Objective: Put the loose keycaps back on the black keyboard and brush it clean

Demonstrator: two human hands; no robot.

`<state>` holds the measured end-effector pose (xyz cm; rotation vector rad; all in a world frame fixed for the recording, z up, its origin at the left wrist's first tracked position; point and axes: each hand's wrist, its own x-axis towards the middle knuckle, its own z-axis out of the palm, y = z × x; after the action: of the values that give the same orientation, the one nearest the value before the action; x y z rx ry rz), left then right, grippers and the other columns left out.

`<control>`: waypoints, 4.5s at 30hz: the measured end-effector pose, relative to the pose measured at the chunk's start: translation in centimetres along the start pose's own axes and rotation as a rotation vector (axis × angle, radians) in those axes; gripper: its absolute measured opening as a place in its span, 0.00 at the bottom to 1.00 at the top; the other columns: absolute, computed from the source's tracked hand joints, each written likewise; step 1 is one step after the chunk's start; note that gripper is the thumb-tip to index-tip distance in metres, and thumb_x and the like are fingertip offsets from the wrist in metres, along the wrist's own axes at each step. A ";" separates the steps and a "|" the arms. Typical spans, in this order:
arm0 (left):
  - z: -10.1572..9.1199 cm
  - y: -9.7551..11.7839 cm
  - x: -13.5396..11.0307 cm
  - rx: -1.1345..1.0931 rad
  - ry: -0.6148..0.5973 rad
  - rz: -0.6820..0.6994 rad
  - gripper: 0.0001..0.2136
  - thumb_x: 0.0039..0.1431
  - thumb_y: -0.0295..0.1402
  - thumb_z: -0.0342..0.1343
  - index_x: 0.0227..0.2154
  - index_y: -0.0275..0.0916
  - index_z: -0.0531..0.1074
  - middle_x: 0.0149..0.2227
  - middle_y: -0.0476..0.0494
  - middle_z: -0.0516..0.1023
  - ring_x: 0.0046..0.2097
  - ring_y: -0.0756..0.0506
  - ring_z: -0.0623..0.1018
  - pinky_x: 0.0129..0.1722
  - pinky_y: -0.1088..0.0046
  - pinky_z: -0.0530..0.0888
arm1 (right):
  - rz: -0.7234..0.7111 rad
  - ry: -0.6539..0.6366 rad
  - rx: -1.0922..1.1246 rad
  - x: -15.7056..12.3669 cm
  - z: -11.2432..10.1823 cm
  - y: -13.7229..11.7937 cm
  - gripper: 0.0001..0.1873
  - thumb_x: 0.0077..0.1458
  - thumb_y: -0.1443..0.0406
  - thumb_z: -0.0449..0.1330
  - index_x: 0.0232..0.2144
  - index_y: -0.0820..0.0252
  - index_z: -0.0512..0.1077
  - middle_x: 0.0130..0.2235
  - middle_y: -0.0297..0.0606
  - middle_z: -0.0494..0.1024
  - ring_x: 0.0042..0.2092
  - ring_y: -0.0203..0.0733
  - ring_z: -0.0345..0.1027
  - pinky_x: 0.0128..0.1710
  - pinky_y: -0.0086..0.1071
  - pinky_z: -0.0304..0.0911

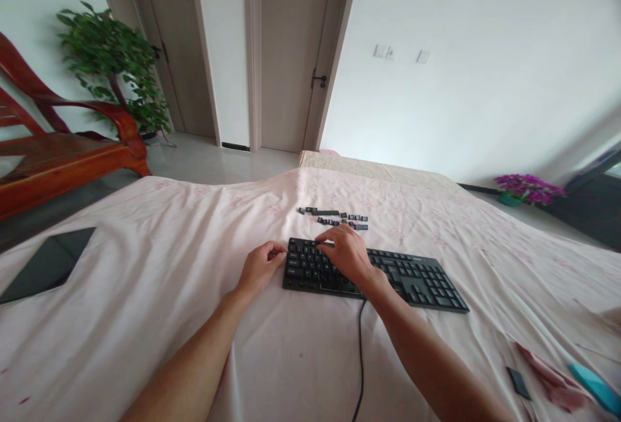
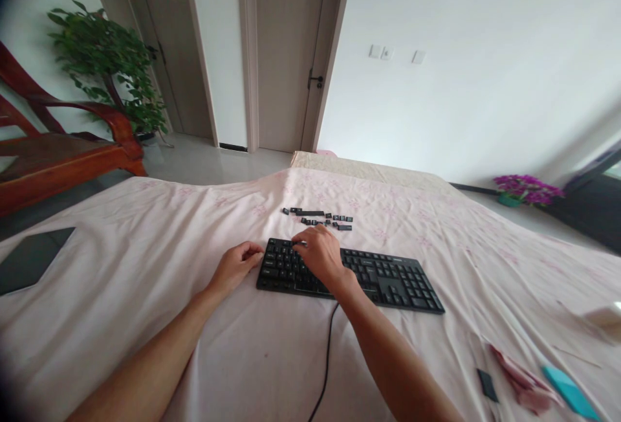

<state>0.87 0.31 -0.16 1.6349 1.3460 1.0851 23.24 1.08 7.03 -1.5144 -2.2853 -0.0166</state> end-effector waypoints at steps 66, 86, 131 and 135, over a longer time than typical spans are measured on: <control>0.0 0.0 0.1 0.034 -0.008 -0.006 0.10 0.52 0.37 0.51 0.32 0.40 0.74 0.32 0.47 0.79 0.35 0.46 0.77 0.37 0.74 0.69 | 0.237 0.009 -0.264 7.7 4.8 5.3 0.10 0.54 0.63 0.58 0.38 0.51 0.77 0.41 0.40 0.76 0.47 0.45 0.59 0.45 0.36 0.48; -0.1 0.3 -0.1 0.038 -0.011 -0.009 0.10 0.52 0.37 0.51 0.33 0.39 0.74 0.32 0.46 0.79 0.35 0.46 0.76 0.37 0.74 0.70 | 0.184 -0.065 -0.273 8.2 4.8 3.7 0.11 0.58 0.61 0.55 0.34 0.51 0.78 0.38 0.40 0.78 0.46 0.46 0.60 0.45 0.37 0.46; 0.1 -0.5 -0.2 0.076 0.000 0.019 0.11 0.52 0.39 0.52 0.34 0.39 0.75 0.33 0.47 0.79 0.34 0.47 0.76 0.37 0.73 0.70 | -0.037 0.000 -0.221 -7.8 -0.3 -0.8 0.03 0.55 0.61 0.61 0.31 0.48 0.75 0.34 0.31 0.72 0.39 0.40 0.59 0.35 0.34 0.50; 0.1 -0.5 -0.2 0.072 0.001 0.026 0.12 0.52 0.39 0.52 0.34 0.39 0.75 0.33 0.47 0.79 0.34 0.47 0.76 0.37 0.73 0.70 | -0.069 -0.018 -0.272 -7.8 -0.1 -0.8 0.04 0.57 0.62 0.59 0.30 0.51 0.74 0.34 0.33 0.72 0.39 0.40 0.58 0.35 0.35 0.49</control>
<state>0.74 0.19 -0.71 1.7084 1.3817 1.0641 25.14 -6.18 4.67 -1.5667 -2.4264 -0.3474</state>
